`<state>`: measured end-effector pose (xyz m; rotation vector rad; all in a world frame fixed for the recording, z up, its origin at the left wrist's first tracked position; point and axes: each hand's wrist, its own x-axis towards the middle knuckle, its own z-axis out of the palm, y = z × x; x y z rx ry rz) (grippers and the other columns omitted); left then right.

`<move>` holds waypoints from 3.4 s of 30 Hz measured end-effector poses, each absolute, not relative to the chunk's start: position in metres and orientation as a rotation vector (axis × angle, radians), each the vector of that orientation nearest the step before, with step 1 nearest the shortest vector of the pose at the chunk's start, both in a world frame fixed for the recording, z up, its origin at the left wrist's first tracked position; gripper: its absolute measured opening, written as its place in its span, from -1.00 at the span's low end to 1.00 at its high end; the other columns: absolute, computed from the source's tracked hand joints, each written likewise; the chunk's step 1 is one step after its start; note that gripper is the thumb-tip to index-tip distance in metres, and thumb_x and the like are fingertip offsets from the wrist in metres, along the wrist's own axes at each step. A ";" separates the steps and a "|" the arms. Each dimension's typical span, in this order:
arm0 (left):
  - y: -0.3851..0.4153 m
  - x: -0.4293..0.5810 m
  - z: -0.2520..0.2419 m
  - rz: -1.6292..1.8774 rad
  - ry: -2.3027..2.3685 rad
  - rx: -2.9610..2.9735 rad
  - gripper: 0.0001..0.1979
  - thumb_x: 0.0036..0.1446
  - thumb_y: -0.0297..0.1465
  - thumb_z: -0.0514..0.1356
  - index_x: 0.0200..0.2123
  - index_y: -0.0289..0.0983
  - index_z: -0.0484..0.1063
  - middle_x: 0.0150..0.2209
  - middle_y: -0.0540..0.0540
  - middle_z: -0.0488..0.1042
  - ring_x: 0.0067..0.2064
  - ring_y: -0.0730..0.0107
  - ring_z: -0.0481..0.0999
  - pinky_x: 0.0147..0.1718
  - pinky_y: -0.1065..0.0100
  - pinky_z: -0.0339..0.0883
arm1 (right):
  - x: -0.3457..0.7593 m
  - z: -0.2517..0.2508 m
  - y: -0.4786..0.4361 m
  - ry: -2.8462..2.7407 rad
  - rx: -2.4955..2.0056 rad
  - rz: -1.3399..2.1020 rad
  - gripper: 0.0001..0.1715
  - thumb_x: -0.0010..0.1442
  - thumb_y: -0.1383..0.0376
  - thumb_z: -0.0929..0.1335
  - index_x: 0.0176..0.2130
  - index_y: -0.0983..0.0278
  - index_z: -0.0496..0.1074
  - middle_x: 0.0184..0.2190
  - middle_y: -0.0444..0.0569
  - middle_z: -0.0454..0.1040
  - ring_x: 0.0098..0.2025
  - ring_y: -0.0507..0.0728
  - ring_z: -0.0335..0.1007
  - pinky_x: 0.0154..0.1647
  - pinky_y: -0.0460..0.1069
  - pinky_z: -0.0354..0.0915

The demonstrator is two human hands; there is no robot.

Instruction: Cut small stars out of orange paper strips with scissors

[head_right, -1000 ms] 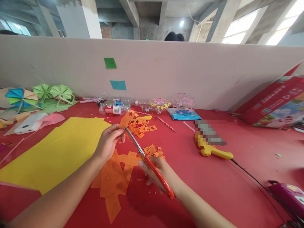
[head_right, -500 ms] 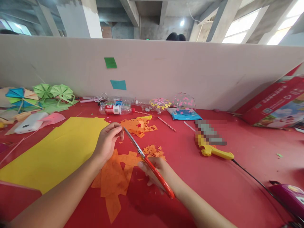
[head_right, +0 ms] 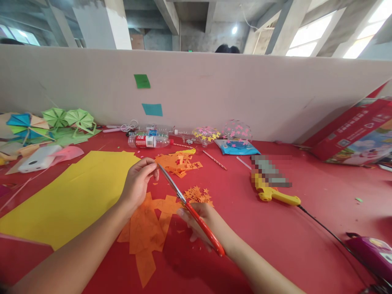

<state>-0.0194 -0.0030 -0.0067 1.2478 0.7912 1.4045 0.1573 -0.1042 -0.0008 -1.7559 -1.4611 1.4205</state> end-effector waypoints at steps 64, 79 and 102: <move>-0.005 -0.019 -0.010 1.272 0.751 1.388 -0.80 0.08 -0.39 0.15 -0.58 -0.26 0.36 -0.64 0.05 0.35 -0.53 0.48 0.32 -0.41 0.38 0.21 | 0.156 -0.001 -0.108 -1.467 -1.622 1.436 -0.40 0.06 -0.21 0.28 -0.57 0.23 0.13 -0.75 -0.27 0.21 -0.83 -0.12 0.03 -0.87 -0.19 -0.09; -0.003 -0.020 -0.008 1.407 0.788 1.258 -0.83 0.04 -0.42 0.14 -0.59 -0.25 0.35 -0.65 0.06 0.34 -0.55 0.50 0.30 -0.47 0.40 0.18 | 0.157 -0.003 -0.106 -1.445 -1.659 1.420 -0.43 0.06 -0.15 0.31 -0.57 0.23 0.12 -0.73 -0.26 0.23 -0.84 -0.15 -0.03 -0.88 -0.20 -0.11; -0.003 -0.021 -0.005 1.446 0.931 1.403 -0.84 0.08 -0.35 0.13 -0.53 -0.23 0.34 -0.62 0.07 0.33 -0.52 0.47 0.35 -0.43 0.40 0.23 | 0.162 -0.008 -0.105 -1.530 -1.641 1.446 -0.40 0.02 -0.21 0.31 -0.52 0.25 0.16 -0.69 -0.23 0.28 -0.78 -0.12 0.05 -0.82 -0.20 -0.03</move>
